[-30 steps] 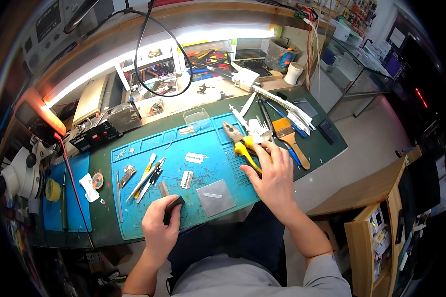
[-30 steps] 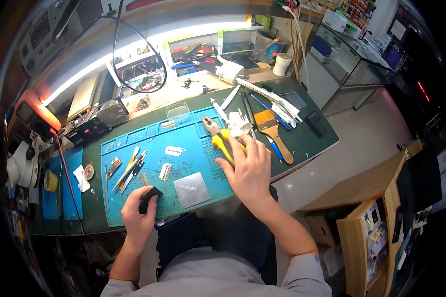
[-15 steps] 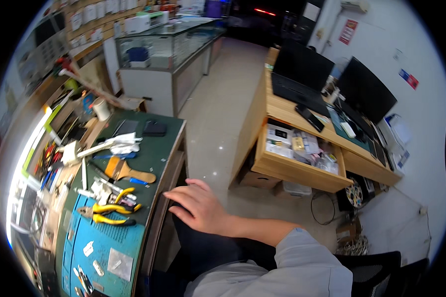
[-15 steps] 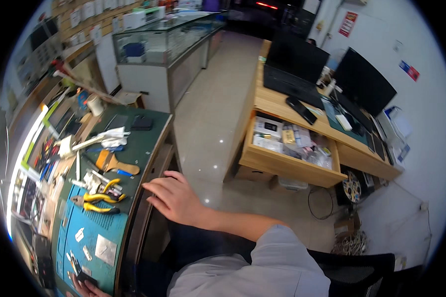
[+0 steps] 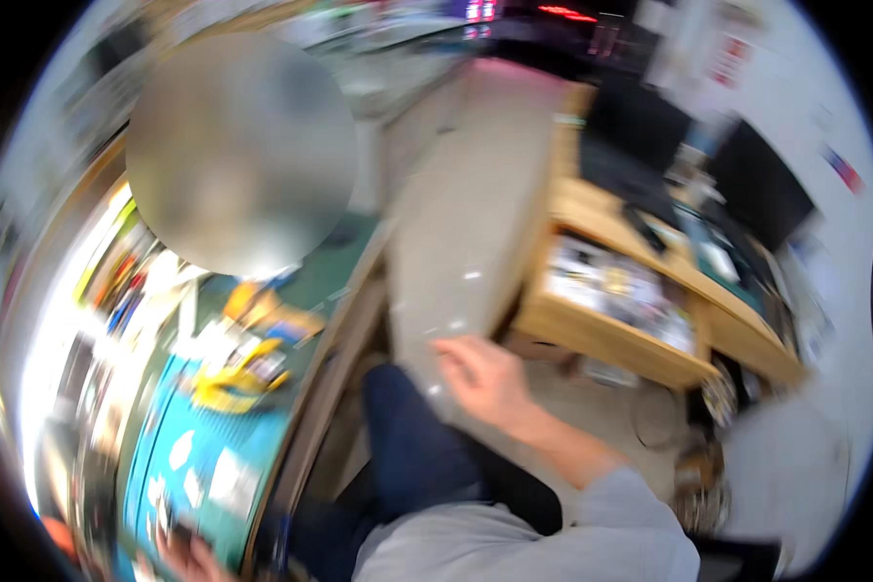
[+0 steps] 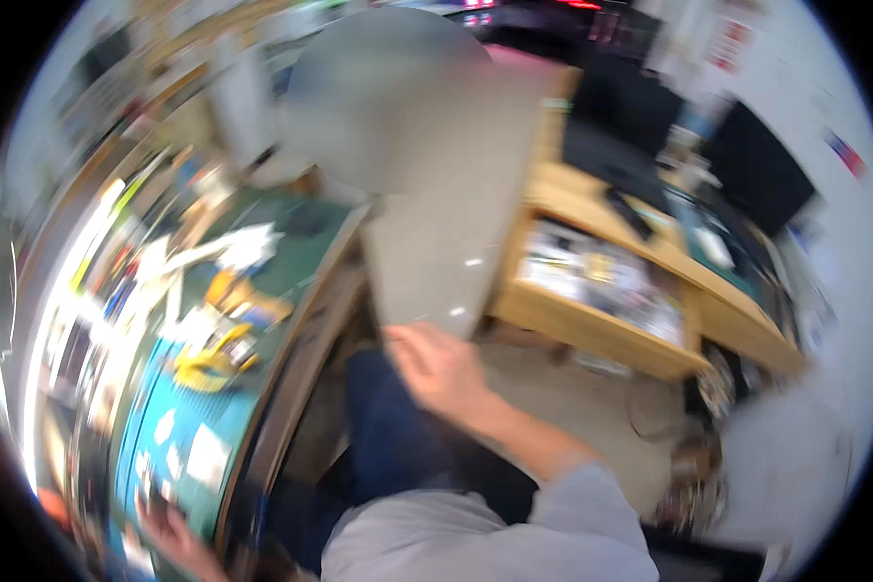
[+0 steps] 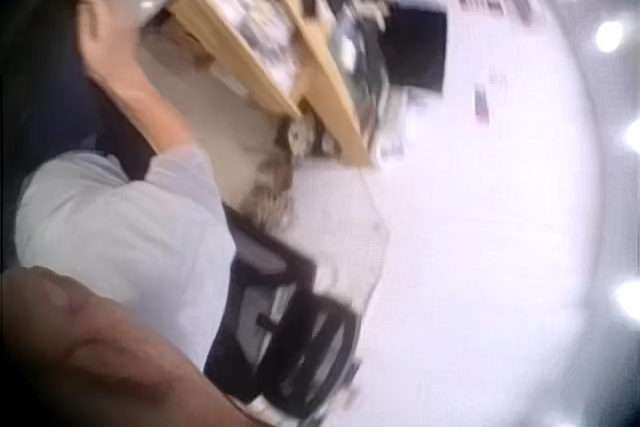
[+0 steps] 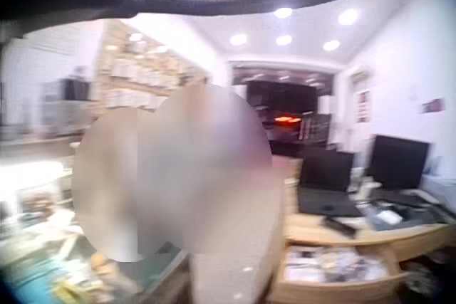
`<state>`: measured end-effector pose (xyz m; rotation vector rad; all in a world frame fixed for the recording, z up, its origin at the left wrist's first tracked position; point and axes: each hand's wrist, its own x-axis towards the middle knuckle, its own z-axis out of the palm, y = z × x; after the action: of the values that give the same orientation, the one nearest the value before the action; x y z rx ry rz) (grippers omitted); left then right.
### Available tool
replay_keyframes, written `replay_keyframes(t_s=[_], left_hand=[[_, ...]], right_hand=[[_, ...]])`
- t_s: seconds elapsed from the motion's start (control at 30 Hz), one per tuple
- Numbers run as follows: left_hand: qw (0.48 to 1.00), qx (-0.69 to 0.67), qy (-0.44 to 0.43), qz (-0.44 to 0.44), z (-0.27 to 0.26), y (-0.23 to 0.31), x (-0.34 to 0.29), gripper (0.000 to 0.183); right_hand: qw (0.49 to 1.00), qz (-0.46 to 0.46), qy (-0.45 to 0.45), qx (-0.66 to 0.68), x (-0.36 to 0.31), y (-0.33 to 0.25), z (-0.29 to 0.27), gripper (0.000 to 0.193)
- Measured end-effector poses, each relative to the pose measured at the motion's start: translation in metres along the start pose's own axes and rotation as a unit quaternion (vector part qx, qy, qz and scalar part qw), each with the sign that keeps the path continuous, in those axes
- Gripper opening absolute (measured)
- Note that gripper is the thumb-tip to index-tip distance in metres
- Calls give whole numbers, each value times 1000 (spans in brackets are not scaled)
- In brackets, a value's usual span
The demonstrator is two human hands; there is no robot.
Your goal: The person works at a cluttered electronics workbench, using pliers and a utility knife to manipulate small components and wires. They adjust the overhead light, cut a wire, and handle a small orange cylindrical object.
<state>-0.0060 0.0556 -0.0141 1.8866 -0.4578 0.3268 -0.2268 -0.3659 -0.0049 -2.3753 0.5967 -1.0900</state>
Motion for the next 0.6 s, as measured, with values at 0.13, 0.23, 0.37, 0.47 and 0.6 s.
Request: replay_keyframes(t_s=[0.13,0.23,0.37,0.47,0.6], left_hand=[[997,-41,-12,-69,26,27,-8,45],[986,-150,-15,-67,37,29,-11,32],[979,-183,12,-92,50,36,-11,20],[1000,-28,-3,-8,59,40,-2,17],[1000,-17,-9,-12,71,41,8,19]], right_hand=[[995,-49,-78,42,-6,-33,30,20],[983,-101,-109,112,-5,-57,63,24],[960,-217,-110,138,25,-96,98,28],[956,-246,-144,77,47,-116,112,38],[957,-238,-164,-14,63,-134,138,48]])
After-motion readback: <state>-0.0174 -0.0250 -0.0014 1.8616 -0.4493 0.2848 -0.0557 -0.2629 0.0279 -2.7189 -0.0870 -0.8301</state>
